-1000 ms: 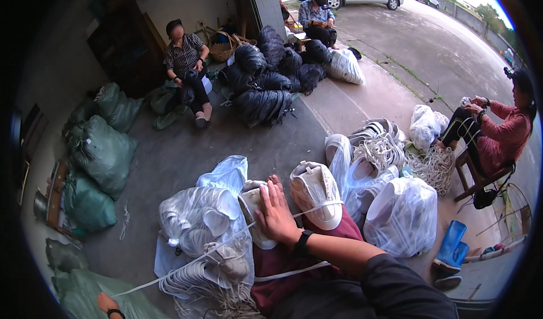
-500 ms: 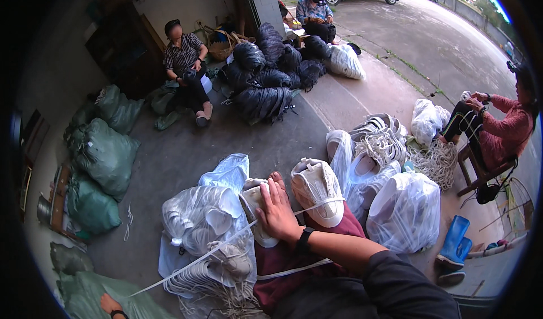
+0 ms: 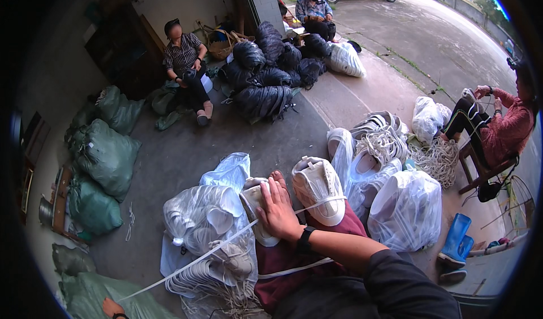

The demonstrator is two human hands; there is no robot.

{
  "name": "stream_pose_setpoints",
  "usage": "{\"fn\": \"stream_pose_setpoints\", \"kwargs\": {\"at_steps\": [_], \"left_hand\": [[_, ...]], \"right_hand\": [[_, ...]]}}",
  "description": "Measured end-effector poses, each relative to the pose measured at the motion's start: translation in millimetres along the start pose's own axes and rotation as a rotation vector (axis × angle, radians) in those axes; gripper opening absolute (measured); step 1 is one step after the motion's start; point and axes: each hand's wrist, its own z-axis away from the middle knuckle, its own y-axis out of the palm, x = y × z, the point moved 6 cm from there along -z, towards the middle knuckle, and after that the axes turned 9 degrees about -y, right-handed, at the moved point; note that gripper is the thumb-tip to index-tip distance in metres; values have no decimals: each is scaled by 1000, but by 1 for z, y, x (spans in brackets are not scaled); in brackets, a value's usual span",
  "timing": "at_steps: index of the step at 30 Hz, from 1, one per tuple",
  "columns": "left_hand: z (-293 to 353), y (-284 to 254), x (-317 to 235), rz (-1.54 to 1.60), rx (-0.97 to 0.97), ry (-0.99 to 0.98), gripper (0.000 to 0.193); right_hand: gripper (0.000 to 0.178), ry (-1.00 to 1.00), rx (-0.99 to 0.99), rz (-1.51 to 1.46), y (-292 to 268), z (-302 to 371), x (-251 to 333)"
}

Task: The recorder is threading laces through the eyelets of a pair of white shoes.

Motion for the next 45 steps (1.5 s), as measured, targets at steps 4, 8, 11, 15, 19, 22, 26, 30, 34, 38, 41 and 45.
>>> {"fn": "stream_pose_setpoints", "kwargs": {"at_steps": [4,8,11,15,19,22,26,30,34,38,41,45], "left_hand": [[-16,21,13,60,-207,-90,8],[-22,26,4,89,-181,-107,8],[-22,26,2,94,-206,-99,9],[-27,29,5,81,-217,-97,12],[-32,35,10,75,-202,-144,15],[-31,37,17,21,-223,-132,16],[-15,6,-15,17,-85,-60,19],[3,-4,7,-68,-3,-58,26],[6,-7,3,-73,17,-45,26],[2,12,6,-101,-50,-31,26],[0,15,7,-92,-6,-55,27],[8,-10,-3,-74,43,-89,28]], "right_hand": [[72,-21,-6,-11,2,-2,4],[72,-11,-5,1,2,-1,0],[69,6,-16,-23,3,-1,-2],[70,4,-22,-22,4,-1,-3],[70,4,-18,-13,6,-2,-5],[70,3,-15,-19,6,-3,-4],[72,13,-3,20,1,-2,-8],[71,9,2,-15,7,-4,-6],[70,14,-8,-24,5,-4,-7],[70,8,-8,-37,4,-3,-8],[70,0,-13,-41,4,-3,-9],[70,-10,-15,-29,2,-4,-11]]}}
